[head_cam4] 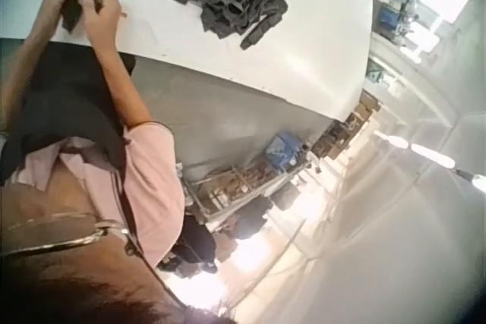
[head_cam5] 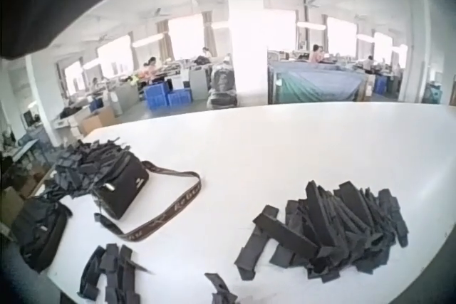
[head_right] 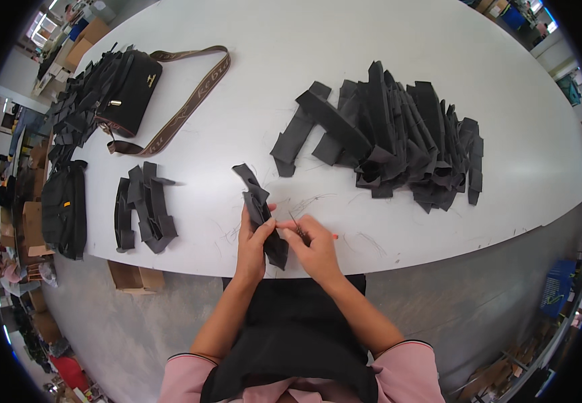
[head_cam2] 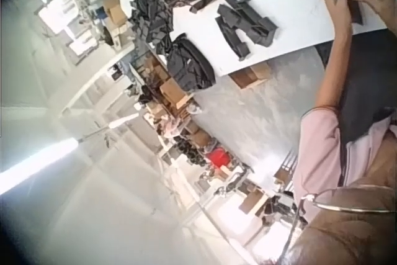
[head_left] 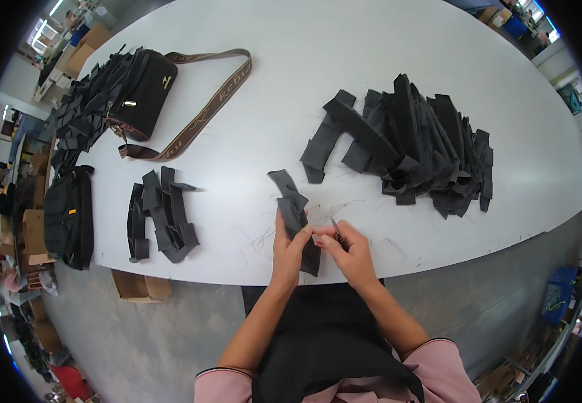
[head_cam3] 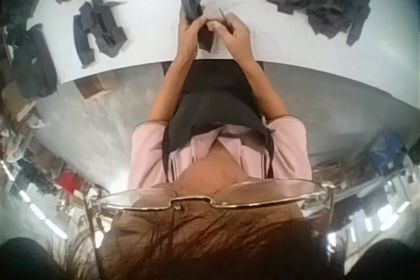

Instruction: Trimming excess threads from black fabric straps using small scissors.

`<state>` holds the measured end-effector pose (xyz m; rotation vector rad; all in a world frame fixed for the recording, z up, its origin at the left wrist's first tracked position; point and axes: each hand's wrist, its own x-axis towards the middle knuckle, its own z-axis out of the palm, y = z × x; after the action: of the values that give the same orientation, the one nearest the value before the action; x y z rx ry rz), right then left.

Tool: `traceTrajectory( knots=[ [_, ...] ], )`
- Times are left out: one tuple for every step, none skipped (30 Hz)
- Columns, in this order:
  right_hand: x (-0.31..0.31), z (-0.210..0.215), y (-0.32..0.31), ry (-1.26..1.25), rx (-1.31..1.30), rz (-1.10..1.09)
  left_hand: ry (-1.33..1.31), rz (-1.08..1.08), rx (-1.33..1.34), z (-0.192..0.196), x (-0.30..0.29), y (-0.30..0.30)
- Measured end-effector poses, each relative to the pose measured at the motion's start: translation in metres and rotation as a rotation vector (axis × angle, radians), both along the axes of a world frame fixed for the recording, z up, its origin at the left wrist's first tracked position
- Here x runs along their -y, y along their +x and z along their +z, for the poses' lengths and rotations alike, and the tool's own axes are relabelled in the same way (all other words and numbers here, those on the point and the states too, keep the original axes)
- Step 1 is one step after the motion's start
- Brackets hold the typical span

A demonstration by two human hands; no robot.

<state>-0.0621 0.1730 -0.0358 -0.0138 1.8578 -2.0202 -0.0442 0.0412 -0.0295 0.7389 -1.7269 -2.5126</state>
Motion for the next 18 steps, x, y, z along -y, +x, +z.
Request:
traceTrajectory(
  knots=[
    [0.0,0.013,-0.005,0.107,-0.089,0.041,-0.009,0.011,0.012,0.002,0.001,0.005],
    [0.005,0.018,-0.01,0.096,-0.079,0.054,-0.019,-0.01,-0.001,0.003,0.0,0.01],
    [0.012,0.021,-0.015,0.085,-0.074,0.054,-0.032,-0.027,-0.02,0.005,-0.001,0.014],
    [0.022,0.023,-0.017,0.071,-0.071,0.059,-0.15,-0.088,-0.057,-0.005,0.0,0.015],
    [0.026,0.021,-0.016,0.075,-0.07,0.045,-0.324,-0.09,-0.113,-0.009,-0.004,0.018],
    [0.025,0.014,-0.014,0.217,-0.271,0.008,-0.498,-0.09,-0.161,-0.008,-0.009,0.016],
    [0.024,0.016,-0.012,0.333,-0.353,-0.017,-0.511,-0.094,-0.163,-0.012,-0.011,0.018],
    [0.024,0.017,-0.01,0.447,-0.438,-0.043,-0.524,-0.097,-0.164,-0.017,-0.01,0.02],
    [0.016,0.011,-0.011,0.434,-0.436,-0.028,-0.279,-0.039,-0.083,0.001,-0.012,0.018],
    [0.01,0.004,-0.014,0.428,-0.444,-0.059,-0.293,-0.016,-0.078,0.001,-0.005,0.02],
    [0.009,0.0,-0.016,0.424,-0.452,-0.092,-0.287,-0.036,-0.057,-0.001,0.003,0.022],
    [0.012,0.0,-0.015,0.413,-0.455,-0.081,-0.277,-0.064,-0.037,-0.004,0.009,0.024],
    [0.014,0.002,-0.014,0.38,-0.438,-0.084,-0.551,-0.107,-0.235,-0.006,0.015,0.024],
    [0.015,0.004,-0.015,0.35,-0.421,-0.089,-0.557,-0.097,-0.233,-0.006,0.02,0.027],
    [0.011,0.005,-0.017,0.303,-0.242,-0.063,-0.587,-0.162,-0.259,0.006,0.026,0.026],
    [0.005,0.005,-0.02,0.304,-0.24,-0.056,-0.616,-0.226,-0.285,0.018,0.03,0.027],
    [-0.003,0.005,-0.023,0.29,-0.149,0.065,-0.548,-0.23,-0.257,0.023,0.031,0.029],
    [-0.008,0.006,-0.026,0.275,-0.056,0.185,-0.545,-0.227,-0.254,0.028,0.034,0.031]
  ],
)
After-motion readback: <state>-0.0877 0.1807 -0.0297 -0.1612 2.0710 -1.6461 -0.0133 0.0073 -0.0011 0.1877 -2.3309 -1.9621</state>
